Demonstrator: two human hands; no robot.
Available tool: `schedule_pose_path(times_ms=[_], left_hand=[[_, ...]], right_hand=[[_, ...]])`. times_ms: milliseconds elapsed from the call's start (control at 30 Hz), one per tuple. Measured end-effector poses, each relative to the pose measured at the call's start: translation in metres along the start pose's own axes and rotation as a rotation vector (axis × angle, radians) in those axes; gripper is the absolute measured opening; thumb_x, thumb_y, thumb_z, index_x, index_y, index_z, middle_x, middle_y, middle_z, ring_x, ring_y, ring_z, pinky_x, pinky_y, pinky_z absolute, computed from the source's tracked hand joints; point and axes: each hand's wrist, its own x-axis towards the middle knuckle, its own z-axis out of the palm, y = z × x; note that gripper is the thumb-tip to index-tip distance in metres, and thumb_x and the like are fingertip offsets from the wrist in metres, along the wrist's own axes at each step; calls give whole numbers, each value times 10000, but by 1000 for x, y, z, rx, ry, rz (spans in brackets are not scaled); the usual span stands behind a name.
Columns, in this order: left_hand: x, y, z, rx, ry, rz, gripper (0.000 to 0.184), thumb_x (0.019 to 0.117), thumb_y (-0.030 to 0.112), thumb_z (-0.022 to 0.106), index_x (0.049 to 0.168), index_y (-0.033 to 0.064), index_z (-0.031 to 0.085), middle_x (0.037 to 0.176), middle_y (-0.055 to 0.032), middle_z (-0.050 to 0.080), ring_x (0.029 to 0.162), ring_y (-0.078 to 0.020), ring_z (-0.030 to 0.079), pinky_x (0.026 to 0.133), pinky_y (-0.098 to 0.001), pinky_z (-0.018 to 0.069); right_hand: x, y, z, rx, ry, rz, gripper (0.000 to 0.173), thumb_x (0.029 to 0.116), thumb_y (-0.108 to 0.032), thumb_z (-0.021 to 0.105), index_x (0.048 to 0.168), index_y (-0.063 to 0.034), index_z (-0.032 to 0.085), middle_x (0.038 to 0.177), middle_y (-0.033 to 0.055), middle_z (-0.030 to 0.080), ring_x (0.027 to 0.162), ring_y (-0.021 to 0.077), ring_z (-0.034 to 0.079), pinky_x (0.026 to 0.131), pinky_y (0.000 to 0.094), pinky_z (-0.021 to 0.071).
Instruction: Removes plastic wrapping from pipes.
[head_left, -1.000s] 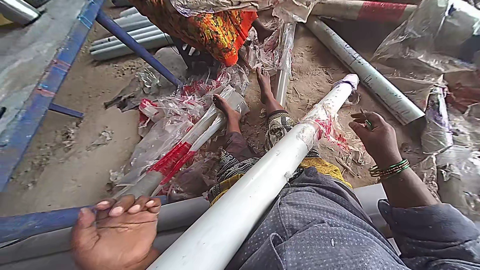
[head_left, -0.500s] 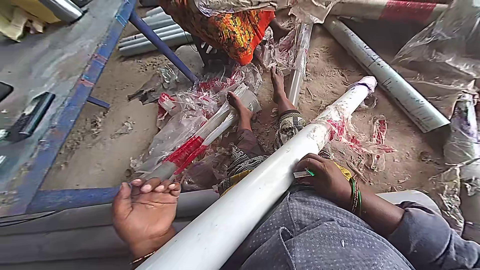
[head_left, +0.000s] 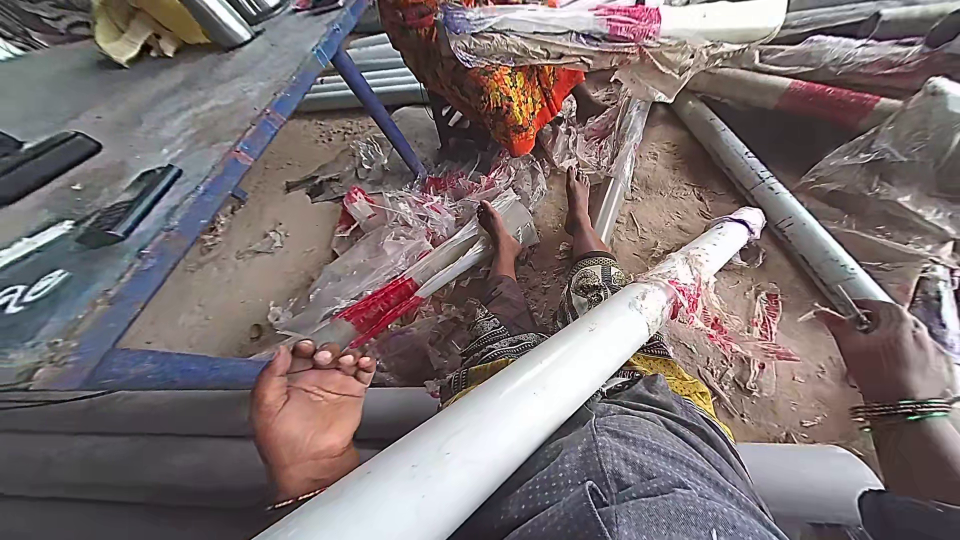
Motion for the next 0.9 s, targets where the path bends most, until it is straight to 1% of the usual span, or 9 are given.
schedule_pose_path(times_ms=[67, 100, 233, 367, 433, 533, 633, 733, 900], left_hand=[[0, -2, 0, 5, 16, -16, 649, 1095, 387, 88, 776, 248, 636, 653, 75, 658, 607, -72, 666, 610, -264, 597], [1, -4, -1, 9, 17, -27, 646, 1095, 383, 90, 779, 253, 638, 656, 79, 659, 606, -66, 663, 609, -261, 596], [5, -10, -9, 29, -10, -76, 650, 1088, 372, 90, 791, 268, 658, 670, 85, 669, 615, -60, 667, 606, -257, 595], [18, -23, -29, 9, 55, -146, 636, 1093, 403, 118, 788, 265, 659, 655, 83, 661, 587, -61, 661, 574, -256, 590], [25, -33, -45, 12, 134, -197, 635, 1095, 421, 116, 784, 261, 647, 640, 86, 655, 571, -60, 658, 555, -253, 585], [33, -45, -63, -1, 214, -274, 650, 1094, 434, 110, 772, 265, 648, 642, 83, 663, 584, -67, 665, 577, -260, 586], [41, -50, -71, -40, 198, -351, 677, 1088, 442, 98, 766, 286, 673, 658, 79, 672, 612, -69, 672, 606, -267, 590], [58, -49, -74, -114, 104, -389, 695, 1070, 456, 106, 782, 284, 715, 695, 65, 692, 662, -79, 688, 651, -279, 597], [101, -53, -95, -138, -55, -331, 467, 1049, 462, 384, 917, 263, 785, 782, 48, 720, 735, -97, 700, 697, -303, 594]], right_hand=[[18, 9, -1, -73, -51, 145, 755, 954, -348, 710, 1522, 26, 380, 1400, 412, 486, 1281, 595, 493, 1013, 765, 355], [22, 2, 0, -58, -35, 146, 741, 966, -349, 693, 1530, 13, 377, 1388, 407, 500, 1277, 593, 497, 1010, 761, 357], [36, -70, 15, -50, -105, -45, 472, 1081, -330, 507, 1334, 65, 563, 1225, 374, 611, 1188, 546, 574, 971, 710, 397], [70, -150, 55, -29, -226, -243, 398, 1061, -325, 564, 1209, 36, 646, 1111, 304, 666, 1082, 476, 629, 910, 671, 433], [94, -179, 77, -81, -270, -261, 339, 1069, -274, 542, 1243, -2, 648, 1147, 291, 668, 1113, 465, 628, 927, 658, 437], [141, -198, 106, -418, -333, -222, 332, 1055, -155, 492, 1318, -1, 625, 1315, 297, 623, 1250, 486, 581, 978, 670, 434], [190, -192, 140, -655, -454, -115, 498, 1003, -262, 629, 1349, 91, 566, 1410, 349, 528, 1330, 508, 508, 1020, 697, 409], [212, -214, 177, -687, -507, -176, 585, 1003, -328, 639, 1437, 43, 510, 1416, 347, 530, 1335, 519, 501, 1039, 709, 384], [218, -270, 295, -766, -651, -468, 494, 993, -282, 649, 1398, -9, 573, 1313, 280, 624, 1302, 466, 534, 1044, 648, 399]])
